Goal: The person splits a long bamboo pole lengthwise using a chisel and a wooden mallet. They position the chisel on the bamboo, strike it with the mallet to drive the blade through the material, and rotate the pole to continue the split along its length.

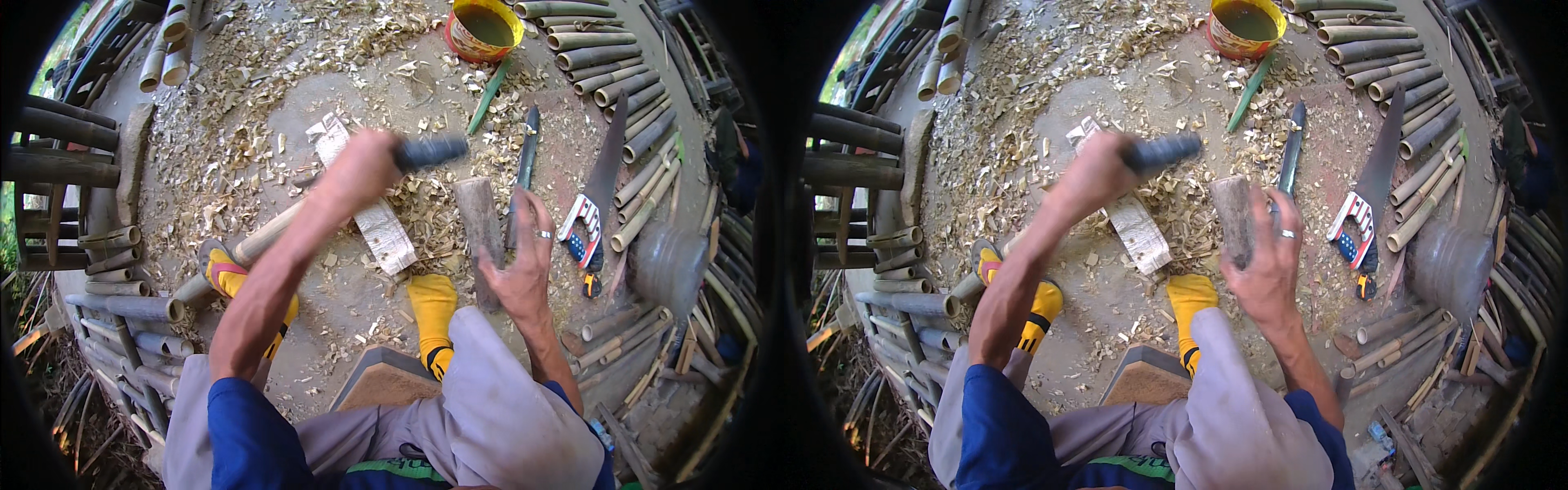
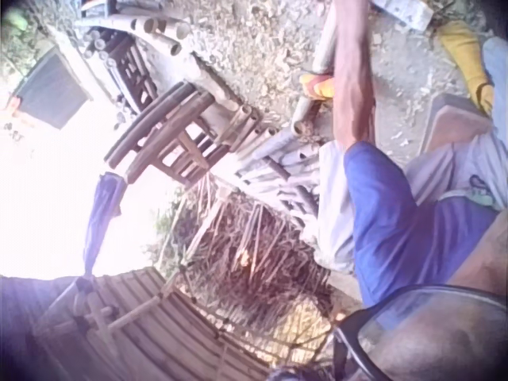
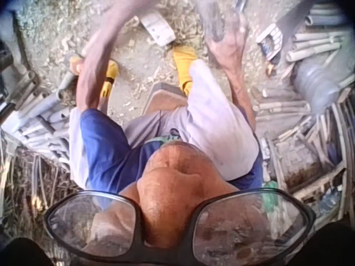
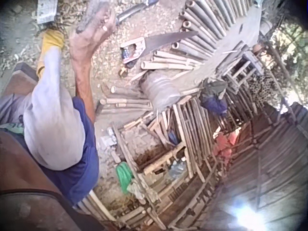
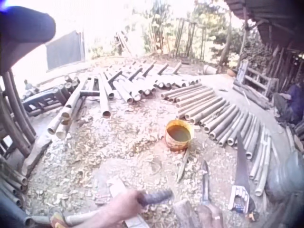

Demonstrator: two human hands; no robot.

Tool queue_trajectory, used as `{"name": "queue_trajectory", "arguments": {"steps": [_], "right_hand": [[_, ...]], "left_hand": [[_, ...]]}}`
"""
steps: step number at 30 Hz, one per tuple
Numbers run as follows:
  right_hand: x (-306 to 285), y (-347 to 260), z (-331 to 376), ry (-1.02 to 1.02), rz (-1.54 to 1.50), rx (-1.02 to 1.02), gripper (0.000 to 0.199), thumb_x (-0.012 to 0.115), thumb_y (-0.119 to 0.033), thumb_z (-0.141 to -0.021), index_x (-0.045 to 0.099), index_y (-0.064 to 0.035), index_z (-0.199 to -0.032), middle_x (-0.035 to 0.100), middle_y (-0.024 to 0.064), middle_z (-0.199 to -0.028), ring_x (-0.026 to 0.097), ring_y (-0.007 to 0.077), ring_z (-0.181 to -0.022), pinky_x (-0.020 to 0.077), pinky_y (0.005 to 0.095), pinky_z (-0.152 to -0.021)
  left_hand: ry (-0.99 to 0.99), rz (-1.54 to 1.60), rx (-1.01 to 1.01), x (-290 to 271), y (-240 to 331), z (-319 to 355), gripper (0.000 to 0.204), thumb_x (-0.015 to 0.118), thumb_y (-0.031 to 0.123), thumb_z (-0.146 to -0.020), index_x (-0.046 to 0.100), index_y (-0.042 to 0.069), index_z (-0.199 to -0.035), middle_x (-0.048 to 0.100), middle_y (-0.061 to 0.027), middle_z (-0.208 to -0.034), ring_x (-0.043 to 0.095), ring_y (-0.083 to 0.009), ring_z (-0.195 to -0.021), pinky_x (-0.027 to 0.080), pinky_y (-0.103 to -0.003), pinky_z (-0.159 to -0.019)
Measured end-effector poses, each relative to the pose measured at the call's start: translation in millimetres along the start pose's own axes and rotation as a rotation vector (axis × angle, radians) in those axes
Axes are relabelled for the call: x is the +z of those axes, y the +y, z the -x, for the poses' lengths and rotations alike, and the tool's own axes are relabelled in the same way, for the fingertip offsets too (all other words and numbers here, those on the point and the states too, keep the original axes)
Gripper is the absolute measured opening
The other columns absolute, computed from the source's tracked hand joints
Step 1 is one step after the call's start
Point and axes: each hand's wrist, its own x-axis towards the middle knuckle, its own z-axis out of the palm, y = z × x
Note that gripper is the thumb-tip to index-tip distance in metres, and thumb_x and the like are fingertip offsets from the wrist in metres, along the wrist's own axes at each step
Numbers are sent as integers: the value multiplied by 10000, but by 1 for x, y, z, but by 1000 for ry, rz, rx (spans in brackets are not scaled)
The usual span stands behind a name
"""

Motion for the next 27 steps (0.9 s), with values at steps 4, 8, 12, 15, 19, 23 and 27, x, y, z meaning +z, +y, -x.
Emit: {"name": "queue_trajectory", "arguments": {"steps": [4,8,12,15,19,23,27], "right_hand": [[-2,-32,-17,-282,130,-171,585,743,-138,-651,493,-29,-1168,553,198,-1058,533,365,-1033,427,436,-895],[32,-15,7,-542,-45,115,375,708,-206,-695,524,-22,-965,633,191,-780,626,397,-746,493,450,-711],[79,-16,40,-580,-197,307,442,714,-259,-693,539,-8,-1012,634,221,-806,632,384,-767,486,435,-702],[99,-23,51,-527,-211,354,450,706,-268,-699,535,-26,-1038,630,230,-812,624,395,-780,477,445,-713],[115,-34,48,-484,-234,339,448,704,-262,-705,529,-35,-1049,629,227,-812,614,403,-767,468,448,-714],[130,-38,53,-495,-301,388,443,710,-256,-711,528,-33,-1047,628,216,-797,621,383,-752,471,426,-702],[133,-32,59,-473,-262,392,435,711,-261,-723,526,-32,-1043,628,208,-791,629,365,-751,476,414,-691]], "left_hand": [[-331,-182,387,33,22,41,178,695,126,-702,634,-22,-780,641,-174,-681,640,-301,-610,524,-386,-622],[257,-72,413,28,2,45,430,692,149,-707,568,-52,-1067,587,-231,-1022,594,-342,-932,488,-405,-808],[307,-479,7,53,-50,14,303,625,73,-741,581,-46,-1017,546,-185,-1060,535,-294,-1033,482,-399,-830],[422,-495,89,57,-47,7,231,640,107,-768,606,-51,-933,600,-184,-968,570,-287,-968,489,-404,-817],[351,-320,57,39,-47,0,78,595,0,-711,602,-39,-778,617,-199,-816,617,-294,-811,516,-385,-686],[328,-224,232,30,-69,-8,238,594,145,-801,583,-35,-644,585,-186,-589,605,-298,-521,507,-402,-493],[94,-215,197,15,-47,-5,374,638,273,-829,557,-54,-667,584,-198,-623,620,-337,-578,519,-406,-528]]}}
